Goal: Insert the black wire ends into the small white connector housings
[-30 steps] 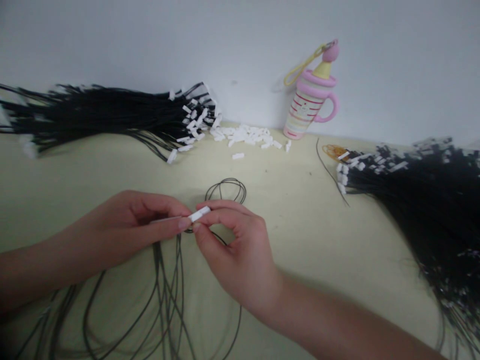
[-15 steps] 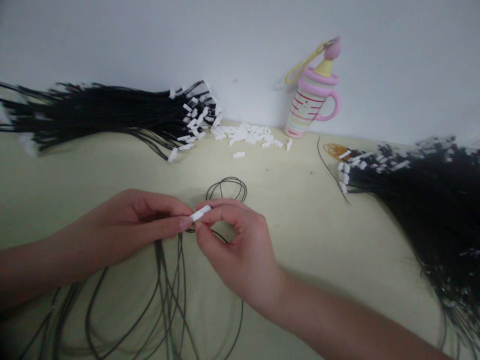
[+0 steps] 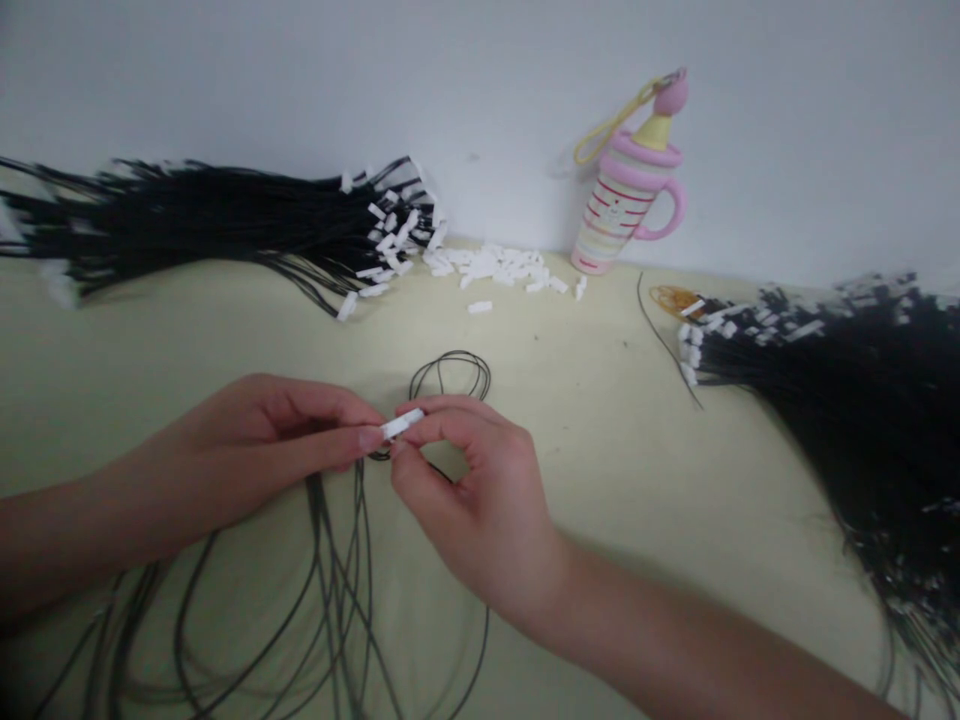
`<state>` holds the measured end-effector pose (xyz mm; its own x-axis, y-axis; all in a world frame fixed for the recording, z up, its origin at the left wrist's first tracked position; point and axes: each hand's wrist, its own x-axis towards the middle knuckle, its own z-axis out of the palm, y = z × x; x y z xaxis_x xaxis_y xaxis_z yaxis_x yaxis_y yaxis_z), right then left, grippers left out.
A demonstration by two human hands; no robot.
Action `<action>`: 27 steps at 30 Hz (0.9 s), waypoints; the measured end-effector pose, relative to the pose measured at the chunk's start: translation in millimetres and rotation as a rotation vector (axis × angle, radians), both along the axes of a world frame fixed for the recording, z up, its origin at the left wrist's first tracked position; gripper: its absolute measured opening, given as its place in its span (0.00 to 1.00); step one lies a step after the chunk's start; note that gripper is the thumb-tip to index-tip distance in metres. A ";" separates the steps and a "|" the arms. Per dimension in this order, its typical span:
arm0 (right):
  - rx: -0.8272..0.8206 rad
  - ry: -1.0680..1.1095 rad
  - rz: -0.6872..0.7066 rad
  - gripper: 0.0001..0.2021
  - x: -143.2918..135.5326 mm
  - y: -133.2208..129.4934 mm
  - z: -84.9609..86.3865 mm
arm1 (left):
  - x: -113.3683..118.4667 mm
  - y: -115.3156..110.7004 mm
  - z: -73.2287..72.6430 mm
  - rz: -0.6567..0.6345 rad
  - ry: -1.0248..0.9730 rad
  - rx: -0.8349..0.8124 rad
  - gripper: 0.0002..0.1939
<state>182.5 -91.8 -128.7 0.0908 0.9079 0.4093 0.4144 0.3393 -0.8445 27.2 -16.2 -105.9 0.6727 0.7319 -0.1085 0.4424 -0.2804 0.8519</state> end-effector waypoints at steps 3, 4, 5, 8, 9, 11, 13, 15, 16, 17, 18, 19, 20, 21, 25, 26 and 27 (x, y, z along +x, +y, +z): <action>0.021 -0.029 -0.005 0.06 -0.3 -0.8 -0.9 | -1.0 0.9 -3.6 0.000 0.000 0.028 0.12; 0.027 -0.035 -0.005 0.06 -0.3 -1.0 -1.2 | -1.5 1.3 -5.6 0.001 -0.001 0.039 0.12; 0.027 -0.041 -0.005 0.07 -0.3 -1.2 -1.5 | -2.1 1.7 -7.5 -0.001 0.002 0.048 0.12; 0.021 -0.052 -0.004 0.07 -0.2 -1.1 -1.6 | -2.9 2.1 -11.1 -0.010 0.026 0.056 0.13; 0.017 -0.054 -0.004 0.07 -0.3 -1.0 -1.4 | -2.9 2.0 -11.4 -0.013 0.037 0.055 0.13; 0.013 -0.057 -0.002 0.06 -0.4 -0.8 -0.9 | -2.6 1.6 -11.2 -0.018 0.054 0.049 0.13; 0.013 -0.059 -0.002 0.06 -0.5 -0.9 -0.2 | -2.2 1.1 -10.5 -0.018 0.066 0.049 0.13; 0.014 -0.066 -0.004 0.06 -0.4 -1.2 0.3 | -2.1 0.6 -10.2 -0.016 0.065 0.062 0.13; 0.012 -0.073 -0.007 0.06 -0.3 -1.4 0.5 | -2.1 0.4 -10.3 -0.013 0.064 0.071 0.14; 0.009 -0.081 -0.010 0.06 -0.2 -1.6 0.6 | -2.2 0.2 -10.4 -0.011 0.059 0.081 0.14; 0.007 -0.089 -0.012 0.06 -0.1 -1.8 0.6 | -2.2 -0.1 -10.7 -0.008 0.057 0.087 0.14; 0.005 -0.093 -0.015 0.06 -0.1 -1.9 0.5 | -2.2 -0.3 -11.0 -0.007 0.056 0.089 0.14; 0.005 -0.092 -0.017 0.06 -0.1 -2.0 0.4 | -2.2 -0.5 -11.2 -0.005 0.060 0.087 0.13; 0.005 -0.087 -0.019 0.06 -0.2 -1.9 0.2 | -2.1 -0.6 -11.4 -0.002 0.063 0.085 0.13; 0.001 -0.064 -0.014 0.06 -0.9 -1.3 0.0 | -1.5 -1.0 -11.4 -0.005 0.080 0.078 0.13; -0.001 -0.063 -0.011 0.06 -1.0 -1.1 0.1 | -1.6 -1.1 -11.3 -0.007 0.082 0.080 0.13; -0.003 -0.065 -0.009 0.06 -1.1 -0.9 0.2 | -1.8 -1.2 -11.2 -0.010 0.083 0.084 0.13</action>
<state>181.3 -92.7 -128.5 0.0725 0.9082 0.4122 0.4713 0.3331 -0.8167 25.4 -17.4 -117.1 0.6711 0.7342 -0.1025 0.5071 -0.3538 0.7859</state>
